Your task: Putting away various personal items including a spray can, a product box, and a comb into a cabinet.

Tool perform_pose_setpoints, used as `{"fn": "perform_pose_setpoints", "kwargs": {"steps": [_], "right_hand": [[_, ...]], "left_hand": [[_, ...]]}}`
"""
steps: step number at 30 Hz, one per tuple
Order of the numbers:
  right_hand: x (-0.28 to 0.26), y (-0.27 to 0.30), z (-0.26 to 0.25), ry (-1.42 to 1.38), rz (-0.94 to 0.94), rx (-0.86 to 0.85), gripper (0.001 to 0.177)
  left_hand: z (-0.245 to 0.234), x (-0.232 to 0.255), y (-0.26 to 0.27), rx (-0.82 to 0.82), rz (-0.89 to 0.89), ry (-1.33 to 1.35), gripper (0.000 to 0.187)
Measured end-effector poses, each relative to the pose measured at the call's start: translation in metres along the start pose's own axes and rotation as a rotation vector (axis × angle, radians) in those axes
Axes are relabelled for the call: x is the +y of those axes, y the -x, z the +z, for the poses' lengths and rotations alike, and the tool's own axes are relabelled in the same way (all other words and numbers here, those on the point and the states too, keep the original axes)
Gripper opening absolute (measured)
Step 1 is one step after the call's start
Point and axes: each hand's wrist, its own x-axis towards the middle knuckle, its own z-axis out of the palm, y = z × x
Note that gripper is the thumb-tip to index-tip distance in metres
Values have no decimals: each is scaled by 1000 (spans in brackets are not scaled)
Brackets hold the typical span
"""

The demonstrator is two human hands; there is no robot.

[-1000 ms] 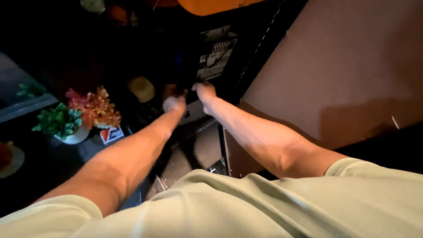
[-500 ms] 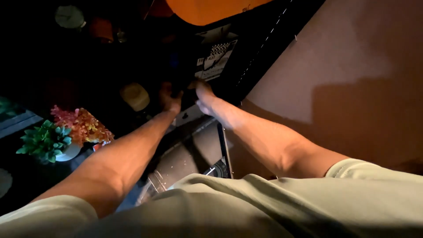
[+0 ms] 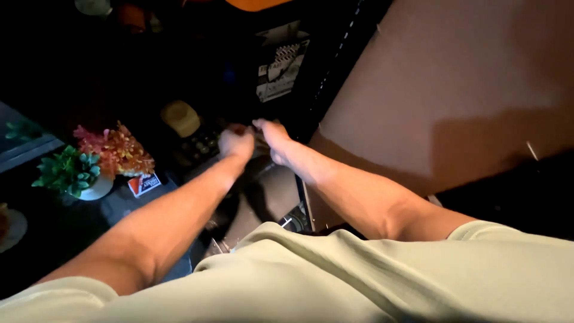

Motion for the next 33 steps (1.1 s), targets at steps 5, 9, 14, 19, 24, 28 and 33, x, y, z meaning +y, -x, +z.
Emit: {"fn": "perform_pose_setpoints", "kwargs": {"steps": [5,9,14,19,24,28,33], "right_hand": [[18,45,-15,-64,29,-47,24],[30,81,-30,-45,54,-72,23],[27,137,-33,-61,-6,-81,18],[41,189,-44,-109,-40,-105,17],[69,257,-50,-150,-34,-29,18],[103,286,-67,-249,-71,6,21],[109,325,-92,-284,-141,147,22]], "left_hand": [[12,-13,47,-124,20,283,21],[-2,-4,86,-307,-127,488,15],[-15,2,126,-363,-95,580,14],[-27,7,179,-337,-51,555,17],[-41,-2,241,-349,-136,530,22],[-41,-13,280,-428,-138,550,29],[-24,-4,311,-544,-156,525,28]]}}
